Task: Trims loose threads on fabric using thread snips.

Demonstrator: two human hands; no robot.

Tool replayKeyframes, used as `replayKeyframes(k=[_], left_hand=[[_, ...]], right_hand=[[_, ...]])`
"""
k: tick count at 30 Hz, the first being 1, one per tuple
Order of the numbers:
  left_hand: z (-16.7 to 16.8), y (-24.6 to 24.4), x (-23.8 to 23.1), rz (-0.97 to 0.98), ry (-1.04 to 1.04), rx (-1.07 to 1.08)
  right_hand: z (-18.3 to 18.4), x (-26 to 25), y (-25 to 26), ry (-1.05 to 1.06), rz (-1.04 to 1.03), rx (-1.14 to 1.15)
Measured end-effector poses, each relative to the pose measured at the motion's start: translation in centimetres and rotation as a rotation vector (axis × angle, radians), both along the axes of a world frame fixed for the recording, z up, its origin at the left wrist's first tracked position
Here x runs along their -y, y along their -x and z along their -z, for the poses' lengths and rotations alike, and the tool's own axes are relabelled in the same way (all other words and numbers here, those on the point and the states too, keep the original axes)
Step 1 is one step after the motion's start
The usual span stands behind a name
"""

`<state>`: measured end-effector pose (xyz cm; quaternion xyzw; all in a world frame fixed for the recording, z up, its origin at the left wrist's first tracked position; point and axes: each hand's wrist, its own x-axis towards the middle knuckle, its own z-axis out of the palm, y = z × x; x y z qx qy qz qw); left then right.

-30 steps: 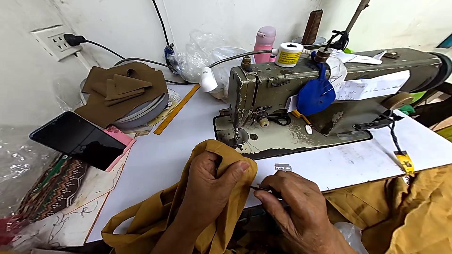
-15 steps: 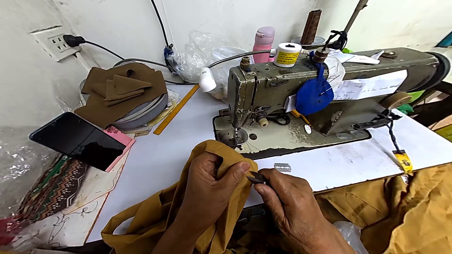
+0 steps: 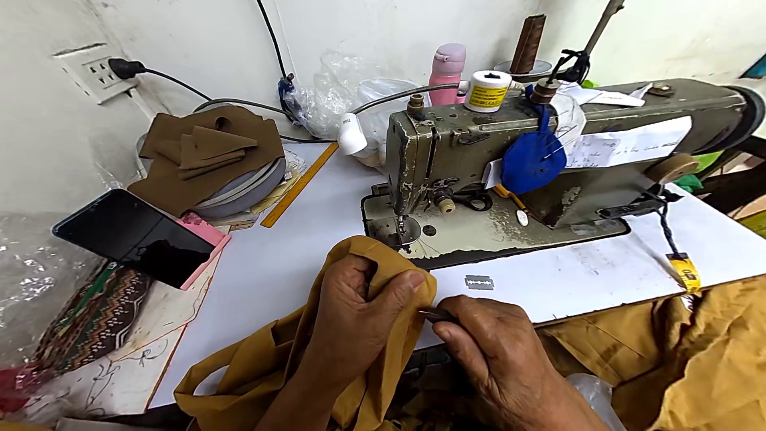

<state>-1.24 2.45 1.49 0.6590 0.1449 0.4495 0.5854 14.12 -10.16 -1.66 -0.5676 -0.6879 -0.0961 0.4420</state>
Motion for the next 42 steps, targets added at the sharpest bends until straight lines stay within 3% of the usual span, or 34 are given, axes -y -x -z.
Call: replayKeyframes(k=[21, 23, 28, 34, 42], left_hand=[[0.0, 0.0, 0.0, 0.007, -0.016, -0.028], [-0.1, 0.0, 0.0, -0.005, -0.007, -0.037], [0.1, -0.2, -0.5, -0.038, 0.071, -0.017], [0.2, -0.2, -0.5, 0.006, 0.075, -0.005], [0.0, -0.2, 0.0, -0.016, 0.034, -0.028]], right_hand=[[-0.4, -0.5, -0.4, -0.005, 0.080, 0.070], [-0.4, -0.2, -0.2, 0.016, 0.031, 0.071], [-1.0, 2.2, 3.3, 0.265, -0.330, 0.023], [-0.6, 0.4, 0.3, 0.041, -0.007, -0.055], [-0.8, -0.3, 0.2, 0.065, 0.013, -0.002]])
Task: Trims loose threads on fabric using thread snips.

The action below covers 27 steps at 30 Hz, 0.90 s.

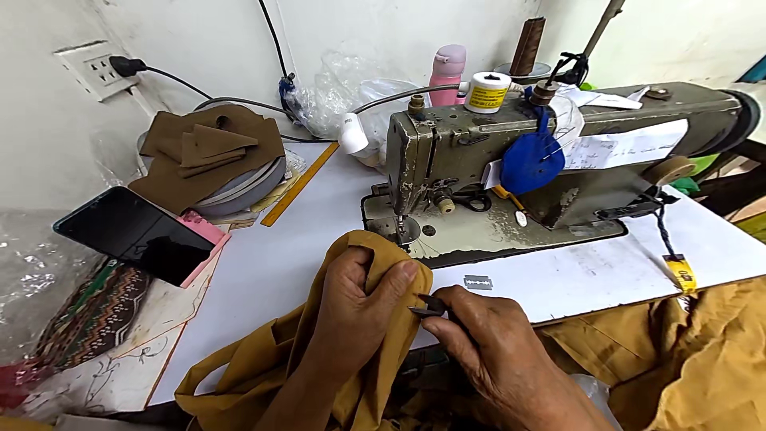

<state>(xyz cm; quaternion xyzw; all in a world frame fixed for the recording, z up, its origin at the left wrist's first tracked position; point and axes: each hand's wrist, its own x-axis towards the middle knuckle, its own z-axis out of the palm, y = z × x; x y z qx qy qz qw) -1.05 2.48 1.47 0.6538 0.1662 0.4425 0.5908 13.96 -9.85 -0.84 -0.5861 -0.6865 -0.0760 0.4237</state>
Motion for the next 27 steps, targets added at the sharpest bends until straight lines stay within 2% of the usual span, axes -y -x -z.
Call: replayKeyframes(k=[10, 15, 21, 27], left_hand=[[0.2, 0.1, 0.0, -0.008, -0.042, -0.022], [0.1, -0.1, -0.9, -0.038, -0.009, -0.020], [0.1, 0.1, -0.3, -0.012, -0.025, -0.017], [-0.2, 0.0, 0.1, -0.026, -0.045, -0.023]], right_hand=[[0.1, 0.2, -0.1, 0.011, -0.029, 0.043], [-0.1, 3.2, 4.2, 0.314, -0.397, -0.024], [0.0, 0.9, 0.4, -0.023, -0.019, -0.124], [0.1, 0.4, 0.0, 0.004, -0.004, -0.050]])
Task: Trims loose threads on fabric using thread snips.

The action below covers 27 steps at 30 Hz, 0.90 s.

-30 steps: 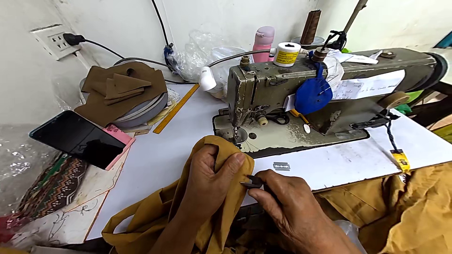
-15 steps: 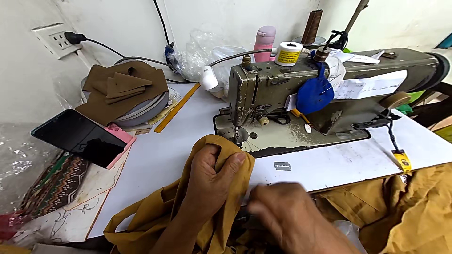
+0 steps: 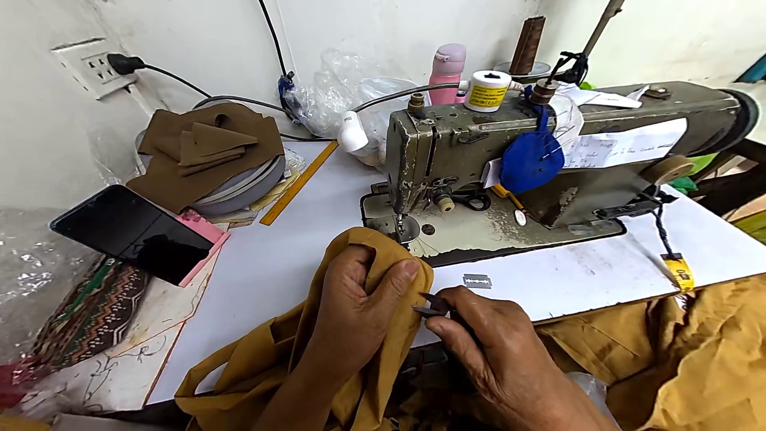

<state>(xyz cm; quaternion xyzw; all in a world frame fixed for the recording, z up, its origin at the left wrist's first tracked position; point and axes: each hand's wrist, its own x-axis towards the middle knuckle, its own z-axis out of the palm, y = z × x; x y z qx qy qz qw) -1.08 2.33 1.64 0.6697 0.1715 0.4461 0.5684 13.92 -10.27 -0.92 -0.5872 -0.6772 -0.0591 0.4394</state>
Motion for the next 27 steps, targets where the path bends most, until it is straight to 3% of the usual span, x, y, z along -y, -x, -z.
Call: replayKeyframes(k=[9, 15, 21, 27], left_hand=[[0.1, 0.0, -0.1, 0.011, -0.023, -0.011], [0.1, -0.2, -0.5, 0.014, -0.003, -0.001], [0.0, -0.4, 0.2, -0.019, 0.004, 0.023], [0.0, -0.7, 1.4, -0.180, -0.154, 0.038]], right_hand=[[0.0, -0.1, -0.2, -0.003, 0.007, 0.095], [-0.6, 2.0, 2.5, 0.186, -0.349, 0.034], [-0.1, 0.0, 1.5, -0.187, -0.057, -0.278], [0.4, -1.1, 2.7, -0.275, 0.060, -0.204]])
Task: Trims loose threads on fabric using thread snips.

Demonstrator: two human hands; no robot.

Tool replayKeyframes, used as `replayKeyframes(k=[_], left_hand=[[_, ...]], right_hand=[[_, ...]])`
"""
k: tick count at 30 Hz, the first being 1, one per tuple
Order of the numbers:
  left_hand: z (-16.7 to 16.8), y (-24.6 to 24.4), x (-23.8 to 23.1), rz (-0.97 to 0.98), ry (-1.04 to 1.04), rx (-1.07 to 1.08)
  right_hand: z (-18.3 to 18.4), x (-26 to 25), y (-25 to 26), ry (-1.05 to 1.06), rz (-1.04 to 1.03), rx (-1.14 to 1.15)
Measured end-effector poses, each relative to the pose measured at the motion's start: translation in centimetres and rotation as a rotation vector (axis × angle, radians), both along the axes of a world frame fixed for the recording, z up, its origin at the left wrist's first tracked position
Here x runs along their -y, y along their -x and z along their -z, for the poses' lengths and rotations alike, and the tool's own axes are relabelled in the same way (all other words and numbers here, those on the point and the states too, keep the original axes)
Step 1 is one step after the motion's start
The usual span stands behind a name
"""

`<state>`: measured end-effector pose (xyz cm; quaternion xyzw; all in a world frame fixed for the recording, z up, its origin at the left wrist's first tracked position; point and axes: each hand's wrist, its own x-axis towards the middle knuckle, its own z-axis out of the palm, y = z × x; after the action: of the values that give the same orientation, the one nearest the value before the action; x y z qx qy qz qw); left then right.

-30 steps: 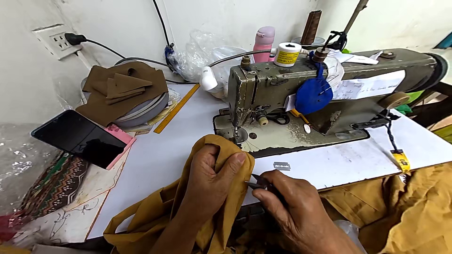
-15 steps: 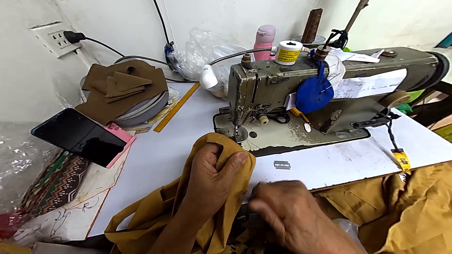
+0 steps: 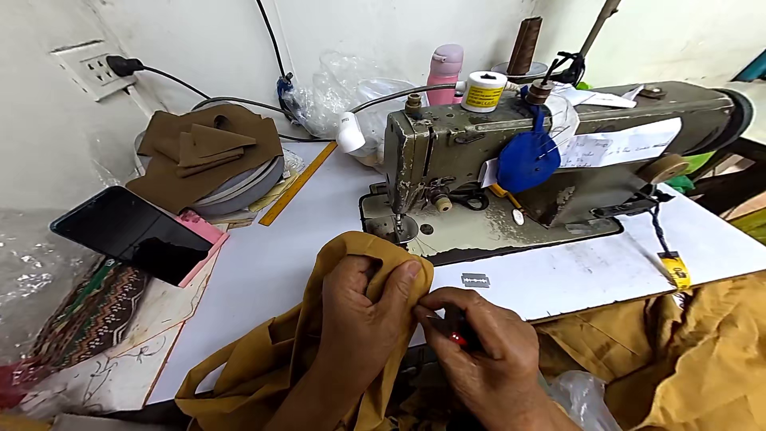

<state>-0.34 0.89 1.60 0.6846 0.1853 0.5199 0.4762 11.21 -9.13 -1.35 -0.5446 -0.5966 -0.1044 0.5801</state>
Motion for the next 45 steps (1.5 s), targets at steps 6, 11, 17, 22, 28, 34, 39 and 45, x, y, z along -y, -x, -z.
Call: replayKeyframes(k=[6, 11, 17, 22, 28, 34, 39, 45], left_hand=[[0.9, -0.2, -0.2, 0.000, -0.110, 0.041], [0.8, 0.2, -1.4, -0.014, 0.042, 0.026], [0.8, 0.3, -1.4, 0.194, 0.169, 0.026], [0.5, 2.0, -1.7, 0.434, 0.319, -0.034], [0.5, 2.3, -1.3, 0.346, 0.332, 0.027], [0.5, 1.9, -0.8, 0.324, 0.270, 0.021], [0.2, 1.8, -0.4, 0.261, 0.171, 0.001], [0.5, 1.6, -0.5, 0.271, 0.152, -0.022]], right_hand=[[-0.1, -0.4, -0.1, 0.137, 0.002, -0.013], [-1.6, 2.8, -0.3, 0.224, -0.338, -0.269], [-0.6, 0.1, -0.9, 0.165, -0.251, -0.619], [-0.8, -1.2, -0.3, 0.091, -0.302, -0.746], [0.3, 0.1, -1.1, 0.087, -0.063, -0.170], [0.1, 0.1, -0.7, -0.028, 0.005, -0.061], [0.1, -0.5, -0.4, 0.004, 0.040, -0.078], [0.2, -0.8, -0.6, 0.059, 0.133, 0.174]])
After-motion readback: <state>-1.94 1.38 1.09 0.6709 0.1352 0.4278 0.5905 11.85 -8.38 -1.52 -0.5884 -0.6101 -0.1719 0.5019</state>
